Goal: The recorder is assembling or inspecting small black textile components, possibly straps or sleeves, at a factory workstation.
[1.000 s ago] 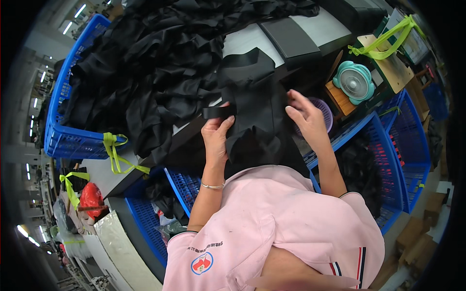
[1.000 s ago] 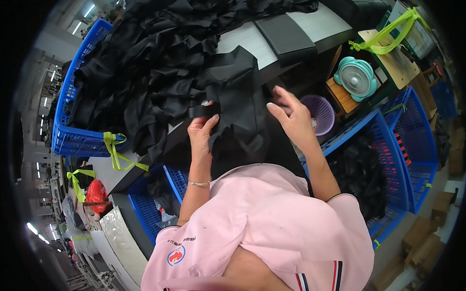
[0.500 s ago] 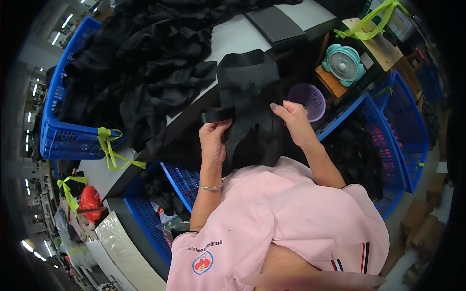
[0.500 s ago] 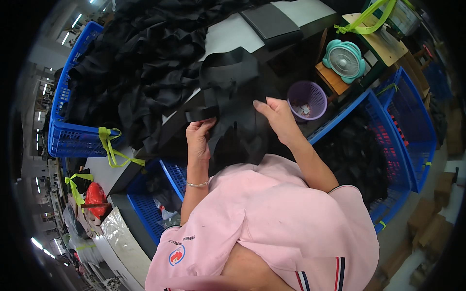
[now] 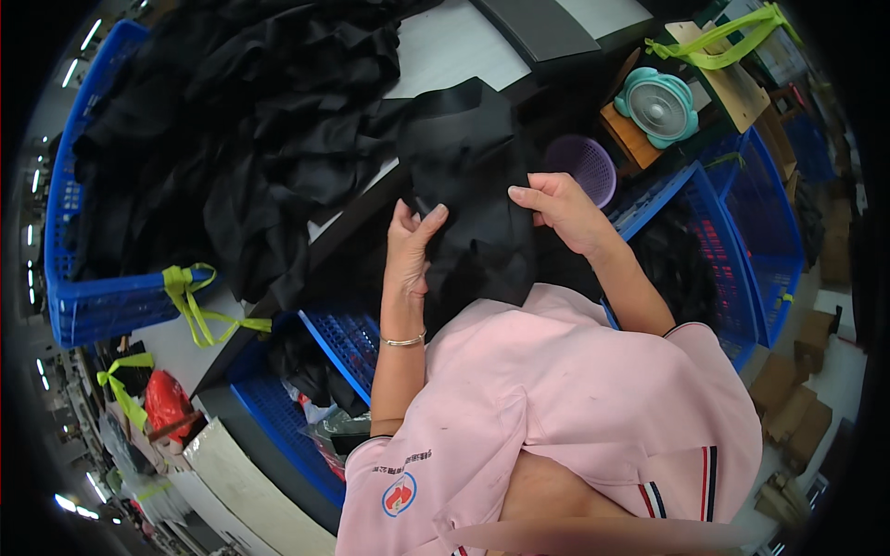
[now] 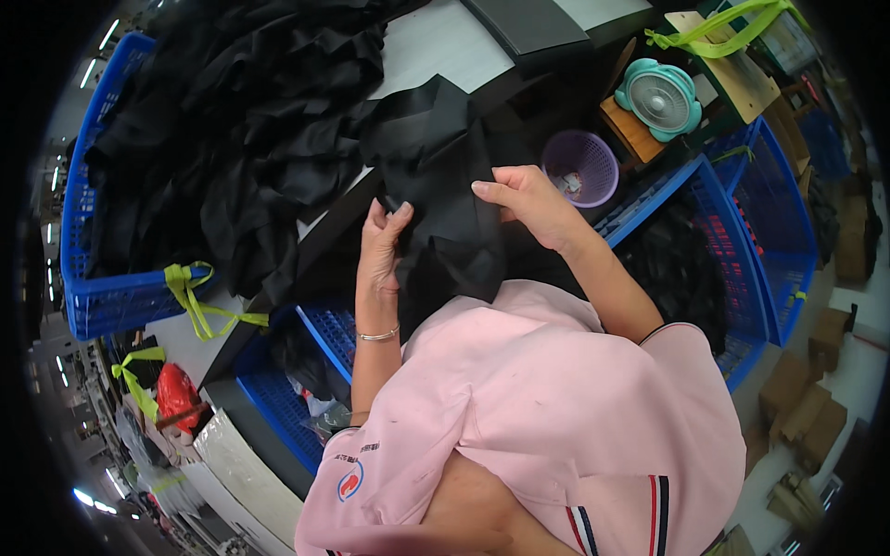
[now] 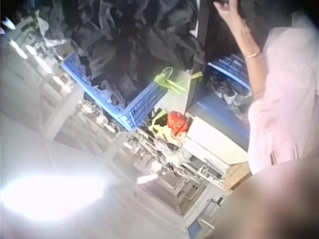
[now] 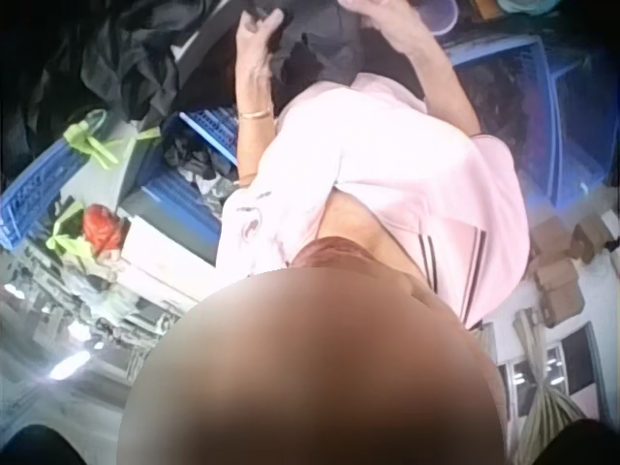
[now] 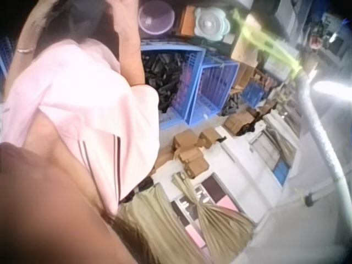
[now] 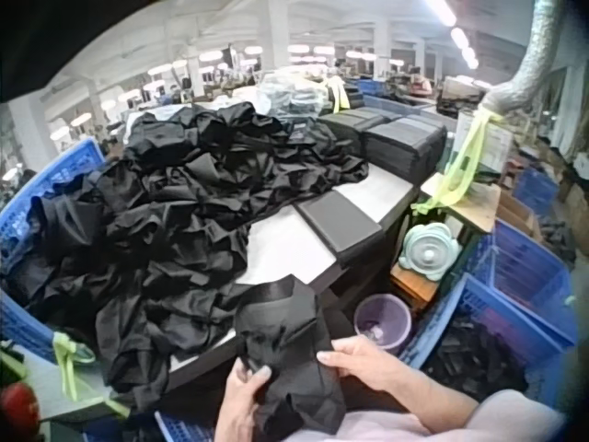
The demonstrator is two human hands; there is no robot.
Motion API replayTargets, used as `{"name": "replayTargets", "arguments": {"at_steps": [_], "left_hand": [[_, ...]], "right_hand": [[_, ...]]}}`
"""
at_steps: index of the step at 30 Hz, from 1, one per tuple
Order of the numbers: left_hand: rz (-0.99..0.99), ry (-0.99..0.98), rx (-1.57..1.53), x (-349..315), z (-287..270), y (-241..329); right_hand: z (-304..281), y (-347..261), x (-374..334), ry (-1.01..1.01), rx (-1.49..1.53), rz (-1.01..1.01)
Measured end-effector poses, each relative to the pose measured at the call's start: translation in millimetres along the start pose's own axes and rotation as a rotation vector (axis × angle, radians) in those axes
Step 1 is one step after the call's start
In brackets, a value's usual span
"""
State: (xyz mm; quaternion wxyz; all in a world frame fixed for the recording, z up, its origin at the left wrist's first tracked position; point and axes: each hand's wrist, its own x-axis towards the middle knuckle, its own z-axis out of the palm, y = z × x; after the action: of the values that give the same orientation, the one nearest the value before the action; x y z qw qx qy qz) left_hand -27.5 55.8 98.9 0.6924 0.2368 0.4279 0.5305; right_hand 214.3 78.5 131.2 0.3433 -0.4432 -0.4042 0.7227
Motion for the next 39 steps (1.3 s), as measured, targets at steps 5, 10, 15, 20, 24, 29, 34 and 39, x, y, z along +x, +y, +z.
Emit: {"name": "replayTargets", "arguments": {"at_steps": [5, 10, 15, 20, 24, 29, 34, 39], "left_hand": [[-0.099, -0.099, -0.329, 13.8, 1.9, 0.6], [-0.285, -0.259, -0.520, 30.2, -12.5, -9.5], [-0.208, -0.147, -0.499, 31.8, -21.0, 7.4], [0.041, 0.085, -0.220, 45.7, -14.3, 9.6], [0.130, 0.154, -0.243, 50.9, -10.1, 13.1], [0.057, 0.098, -0.172, 44.3, 19.4, 8.4], [0.204, 0.116, -0.101, 24.0, 56.1, -16.2], [0.254, 0.086, -0.029, 11.5, 73.9, -22.1]], "right_hand": [[-0.9, -3.6, 20.6, 0.100, -0.026, 0.063], [33.9, -0.2, 37.2, -0.149, 0.443, -0.068], [28.1, -7.3, 65.1, 0.106, -0.001, -0.108], [31.6, 0.0, 51.1, 0.363, -0.279, -0.439], [30.4, -29.2, 6.1, 0.345, -0.884, -0.683], [26.6, -1.5, -4.2, 0.420, -1.333, -0.963], [-13.4, 2.5, -11.9, 1.002, -1.383, -1.030], [-33.8, -2.7, -27.8, 1.072, -1.357, -1.173]]}}
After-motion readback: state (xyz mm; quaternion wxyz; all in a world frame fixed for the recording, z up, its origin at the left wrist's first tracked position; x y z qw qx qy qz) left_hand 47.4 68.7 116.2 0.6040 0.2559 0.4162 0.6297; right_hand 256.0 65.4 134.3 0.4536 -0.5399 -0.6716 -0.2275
